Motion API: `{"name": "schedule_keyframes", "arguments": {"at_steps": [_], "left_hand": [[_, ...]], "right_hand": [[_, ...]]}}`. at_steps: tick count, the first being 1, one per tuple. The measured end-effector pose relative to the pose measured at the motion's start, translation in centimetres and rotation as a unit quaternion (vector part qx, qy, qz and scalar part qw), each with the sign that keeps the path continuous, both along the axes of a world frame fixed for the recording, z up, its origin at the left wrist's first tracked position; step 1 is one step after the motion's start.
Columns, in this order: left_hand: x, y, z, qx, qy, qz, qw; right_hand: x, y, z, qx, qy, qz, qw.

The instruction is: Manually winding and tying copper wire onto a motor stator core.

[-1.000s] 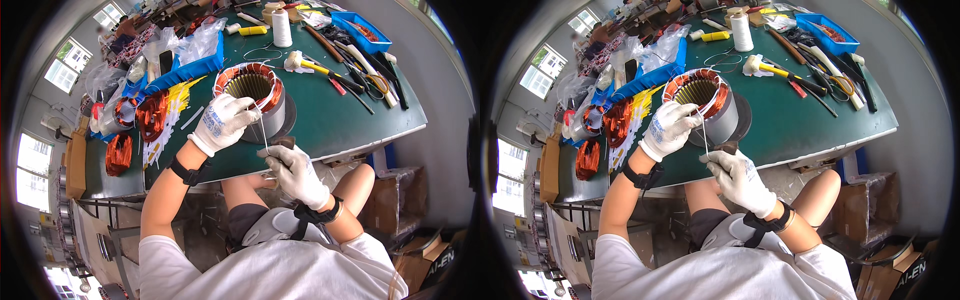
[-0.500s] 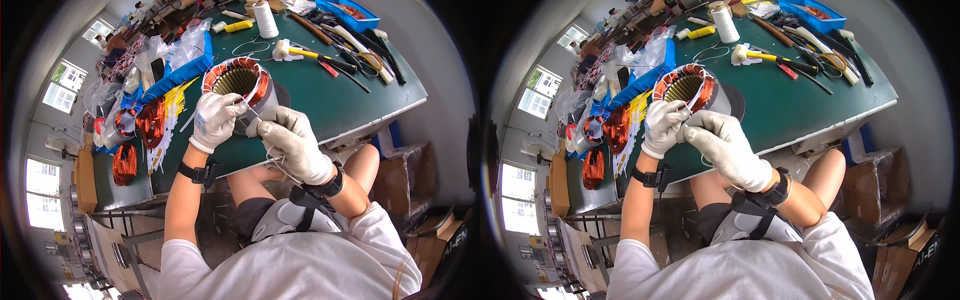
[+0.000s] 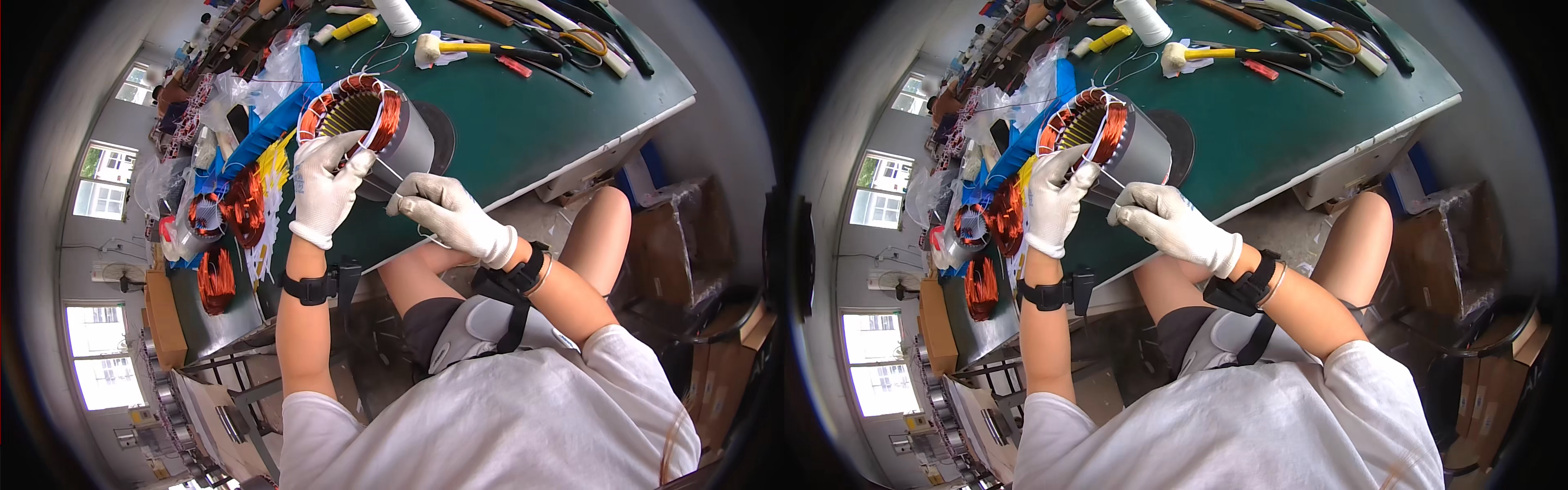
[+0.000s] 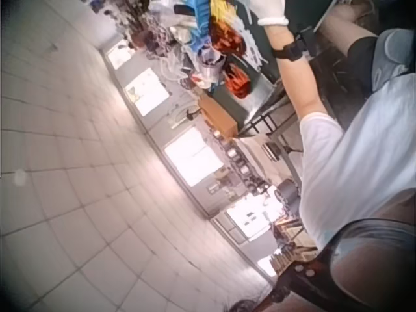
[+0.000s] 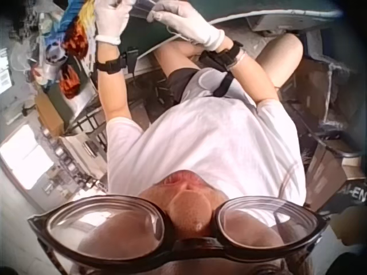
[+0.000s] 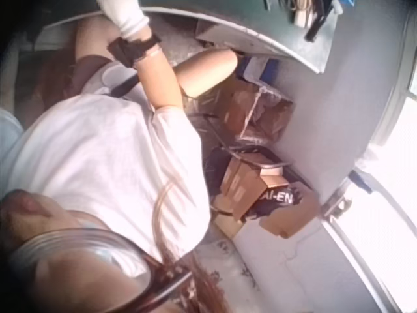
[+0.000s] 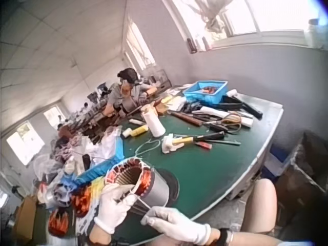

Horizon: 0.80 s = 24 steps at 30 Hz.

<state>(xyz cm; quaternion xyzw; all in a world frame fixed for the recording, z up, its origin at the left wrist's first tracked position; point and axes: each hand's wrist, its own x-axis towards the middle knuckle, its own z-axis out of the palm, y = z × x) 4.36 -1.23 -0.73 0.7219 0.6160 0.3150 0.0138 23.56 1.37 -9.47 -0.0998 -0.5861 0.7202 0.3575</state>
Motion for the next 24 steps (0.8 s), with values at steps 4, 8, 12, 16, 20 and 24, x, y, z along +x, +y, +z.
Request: {"name": "schedule_keyframes", "arguments": {"at_steps": [4,8,12,16,20,24], "left_hand": [[-0.1,0.1,-0.3,0.019,-0.03,-0.01,0.999],[-0.6,0.0,0.0,-0.014,-0.061,-0.022,0.998],[-1.1,-0.1,0.3,-0.015,-0.007,-0.021,1.0],[-1.4,0.0,0.1,0.023,0.011,-0.029,0.999],[-2.3,0.3,-0.1,0.071,0.058,-0.055,0.994],[-3.0,-0.2,-0.6,0.102,0.115,0.038,0.987]], "right_hand": [[4.7,3.5,2.2,0.016,0.0,-0.004,1.0],[5.7,5.8,2.0,0.204,-0.49,-0.378,0.759],[2.1,3.2,0.6,0.383,-0.15,-0.357,0.839],[-1.8,1.5,0.9,0.374,-0.152,-0.385,0.83],[-2.6,2.3,3.3,0.437,-0.151,-0.259,0.848],[-0.4,4.6,7.4,0.446,-0.216,-0.076,0.865]]}}
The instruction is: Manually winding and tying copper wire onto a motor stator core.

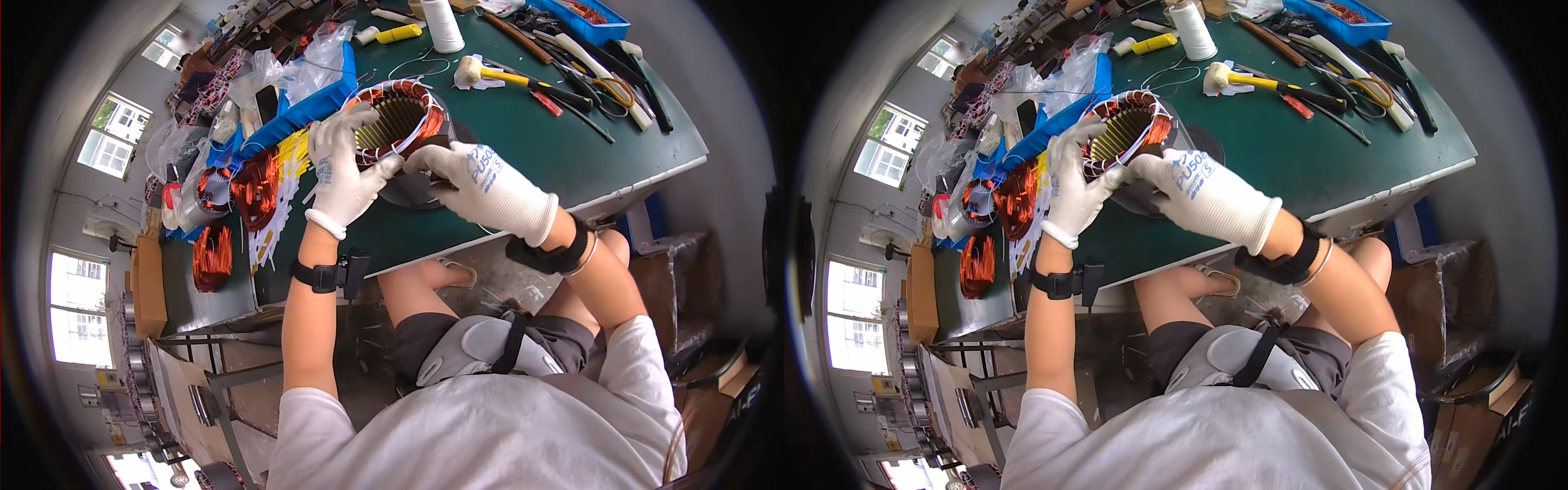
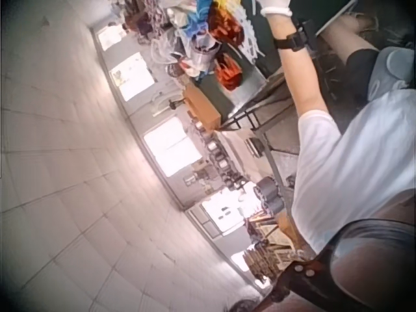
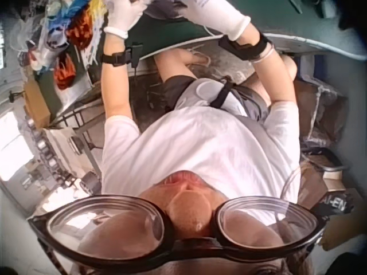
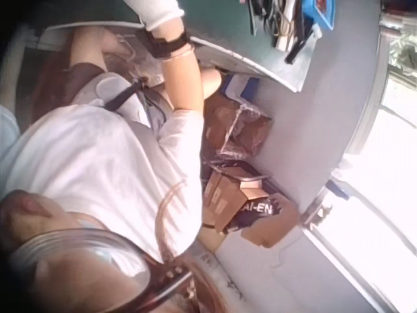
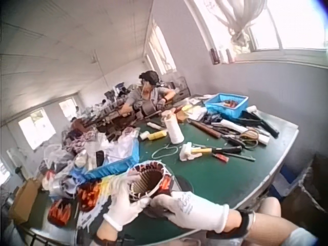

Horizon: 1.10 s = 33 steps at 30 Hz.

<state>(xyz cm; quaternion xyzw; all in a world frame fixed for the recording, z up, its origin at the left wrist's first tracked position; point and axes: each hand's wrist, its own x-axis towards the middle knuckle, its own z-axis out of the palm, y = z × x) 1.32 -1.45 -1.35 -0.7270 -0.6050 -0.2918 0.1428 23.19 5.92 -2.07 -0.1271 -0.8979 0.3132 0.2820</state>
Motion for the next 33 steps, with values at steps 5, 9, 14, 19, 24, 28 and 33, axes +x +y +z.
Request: {"name": "schedule_keyframes", "arguments": {"at_steps": [5,9,14,19,24,28,33], "left_hand": [[0.2,-0.5,-1.2,0.077,-0.051,0.113,0.989],[0.5,-0.7,-1.2,0.086,-0.085,0.161,0.98],[0.7,-0.9,-0.8,0.061,-0.068,0.175,0.98],[0.7,-0.7,0.0,0.089,-0.027,0.161,0.983],[1.2,-0.9,1.5,0.059,-0.008,0.074,0.996],[1.5,-0.6,3.0,-0.207,-0.2,-0.048,0.956],[1.8,-0.5,2.8,-0.263,-0.292,-0.019,0.919]], "right_hand": [[-3.4,3.8,5.3,0.344,-0.145,-0.04,0.927],[-6.6,4.5,6.6,0.291,-0.391,0.086,0.869],[-6.2,4.9,6.6,0.257,-0.408,0.087,0.872],[-3.8,3.7,5.4,0.178,-0.1,-0.031,0.979],[1.0,2.3,0.4,-0.392,0.313,0.114,0.858],[3.1,2.5,-3.8,0.08,0.103,-0.082,0.988],[0.8,-1.0,-5.2,0.153,0.078,-0.09,0.981]]}}
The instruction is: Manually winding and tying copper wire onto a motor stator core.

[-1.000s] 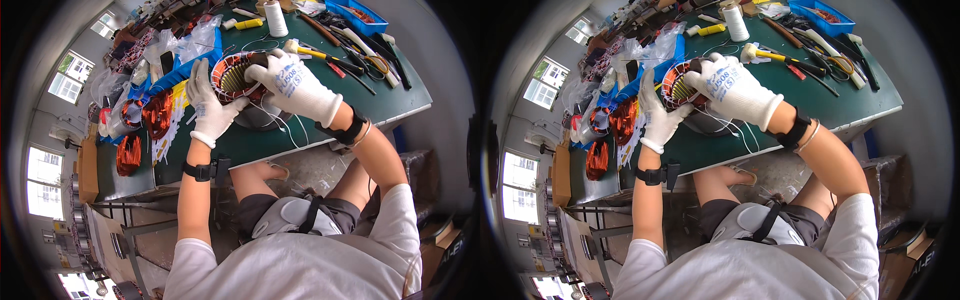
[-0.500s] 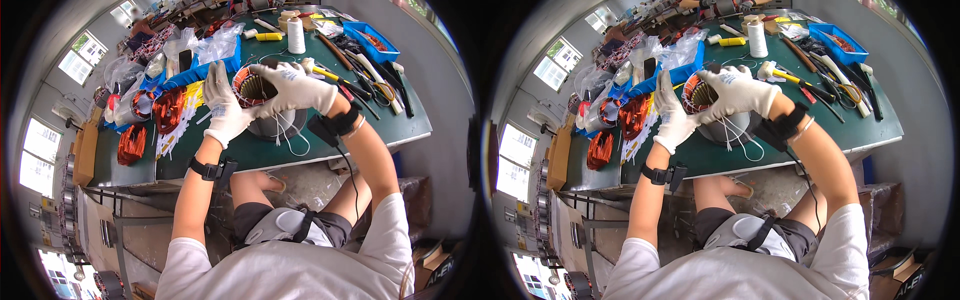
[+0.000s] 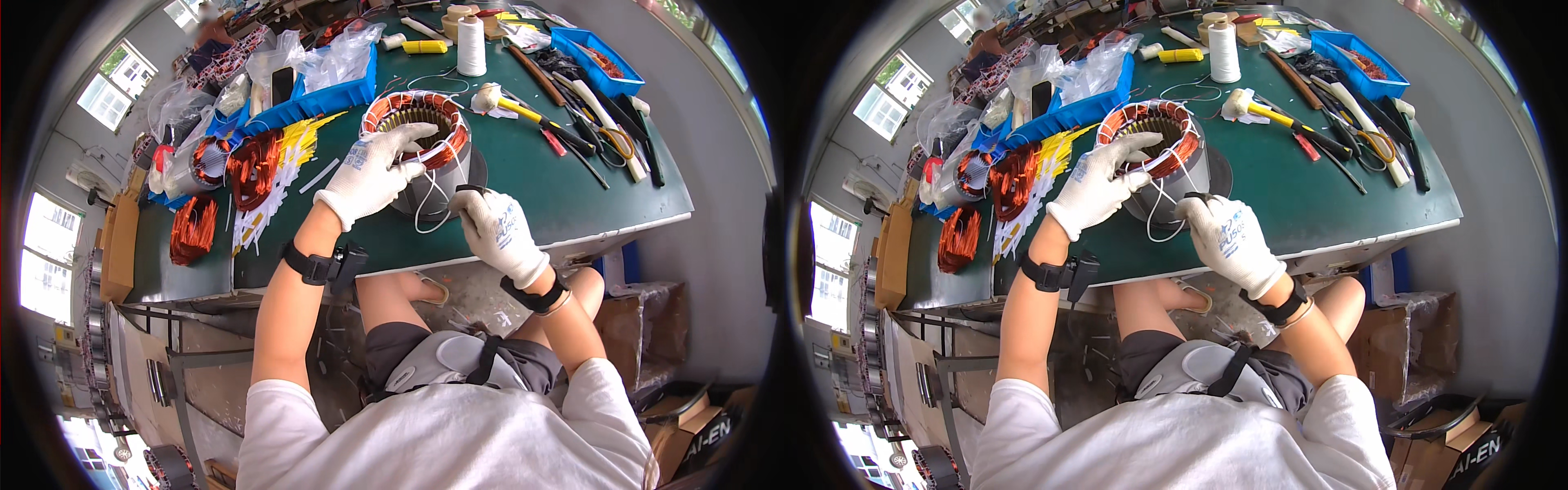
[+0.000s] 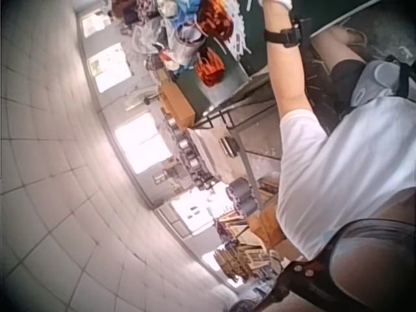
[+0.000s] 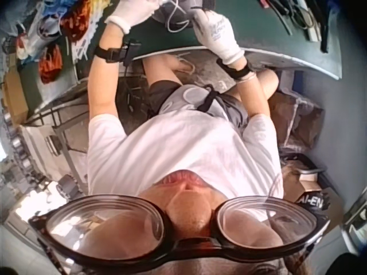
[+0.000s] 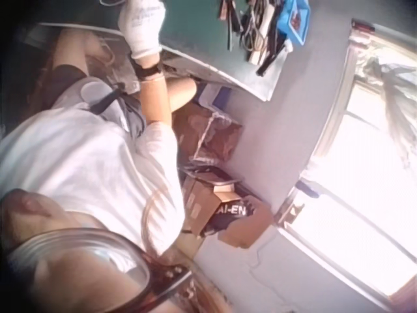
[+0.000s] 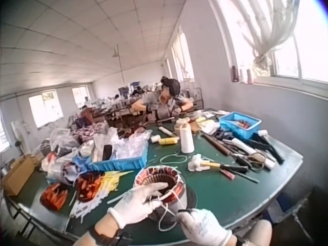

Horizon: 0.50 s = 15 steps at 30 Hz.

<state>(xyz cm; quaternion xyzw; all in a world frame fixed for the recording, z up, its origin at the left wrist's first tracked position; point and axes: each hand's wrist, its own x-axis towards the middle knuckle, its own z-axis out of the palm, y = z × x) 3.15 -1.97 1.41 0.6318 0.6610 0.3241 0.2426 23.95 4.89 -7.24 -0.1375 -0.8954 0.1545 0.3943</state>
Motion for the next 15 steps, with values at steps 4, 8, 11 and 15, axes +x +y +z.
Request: {"name": "schedule_keyframes", "arguments": {"at_steps": [4,8,11,15], "left_hand": [[0.0,-0.1,-0.7,0.038,0.02,-0.013,0.999],[0.1,-0.3,-0.8,0.046,-0.02,-0.013,0.999],[0.0,-0.4,-1.0,0.06,-0.025,-0.014,0.998],[-0.4,-0.2,-1.3,0.083,0.047,-0.026,0.995]], "right_hand": [[-2.0,-2.0,0.7,-0.126,0.096,-0.013,0.987],[-0.8,-1.3,-0.2,-0.59,0.312,0.201,0.717],[2.9,-0.2,0.0,-0.272,0.206,0.049,0.939],[11.0,0.7,4.1,-0.427,0.547,0.246,0.676]]}}
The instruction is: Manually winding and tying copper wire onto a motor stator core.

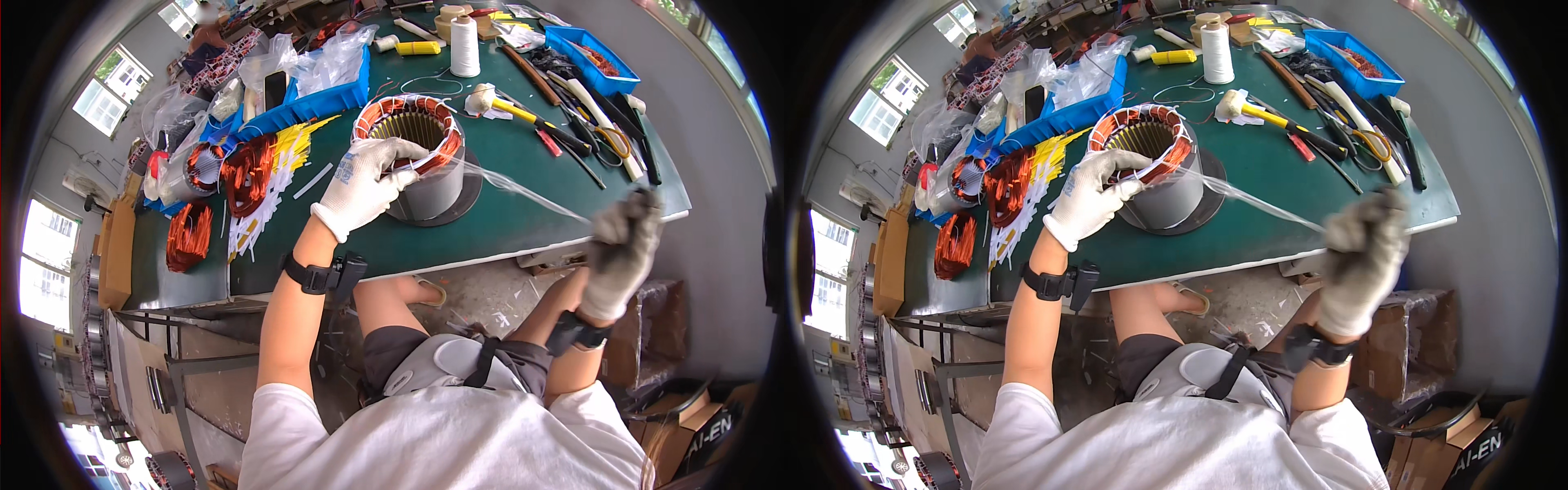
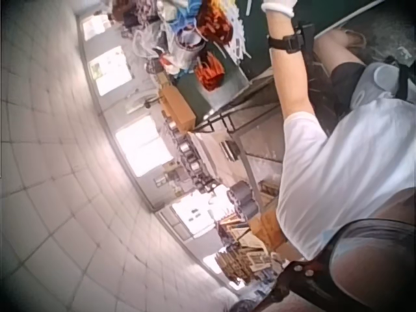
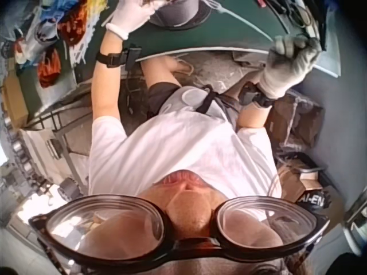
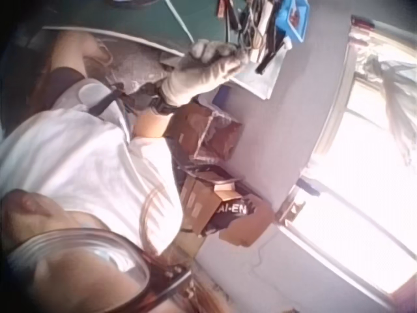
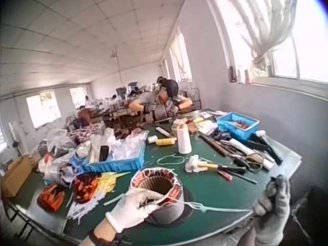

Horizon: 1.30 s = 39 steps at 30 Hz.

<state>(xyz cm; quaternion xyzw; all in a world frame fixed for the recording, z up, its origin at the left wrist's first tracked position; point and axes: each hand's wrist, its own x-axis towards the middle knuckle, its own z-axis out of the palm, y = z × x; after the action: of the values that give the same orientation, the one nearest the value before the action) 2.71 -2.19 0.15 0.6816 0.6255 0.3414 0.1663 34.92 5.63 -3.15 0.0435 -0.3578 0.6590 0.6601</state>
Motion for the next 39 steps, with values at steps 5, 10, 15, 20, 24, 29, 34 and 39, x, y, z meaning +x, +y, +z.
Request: {"name": "schedule_keyframes", "arguments": {"at_steps": [5,10,15,20,24,29,34,39], "left_hand": [[-0.1,0.4,-0.5,0.073,-0.021,-0.038,0.996],[-0.3,0.1,-0.4,0.03,-0.022,-0.034,0.999],[-0.8,-0.1,-0.8,0.045,0.002,-0.034,0.998],[-1.6,0.4,-1.5,0.11,0.068,-0.053,0.99],[-1.8,0.7,-2.2,0.204,0.149,-0.051,0.966],[-1.7,1.2,-2.2,0.258,0.142,-0.08,0.952],[-0.6,0.7,-1.6,0.103,0.002,-0.025,0.994],[0.7,1.3,-1.4,0.14,0.176,0.022,0.974]], "right_hand": [[5.3,1.6,1.7,-0.163,-0.201,-0.53,0.808],[-9.1,-0.3,-3.6,0.185,-0.523,-0.301,0.775],[-13.3,-2.0,-2.1,0.112,-0.481,-0.204,0.846],[-10.4,-2.5,2.3,0.264,-0.553,-0.039,0.789],[-13.4,-1.0,3.0,-0.042,-0.177,0.38,0.907],[-11.7,-2.5,-0.4,-0.257,-0.202,0.322,0.888],[-11.0,-2.8,-2.1,-0.08,-0.242,0.24,0.937],[-9.8,-3.5,-0.7,-0.025,-0.302,0.264,0.916]]}}
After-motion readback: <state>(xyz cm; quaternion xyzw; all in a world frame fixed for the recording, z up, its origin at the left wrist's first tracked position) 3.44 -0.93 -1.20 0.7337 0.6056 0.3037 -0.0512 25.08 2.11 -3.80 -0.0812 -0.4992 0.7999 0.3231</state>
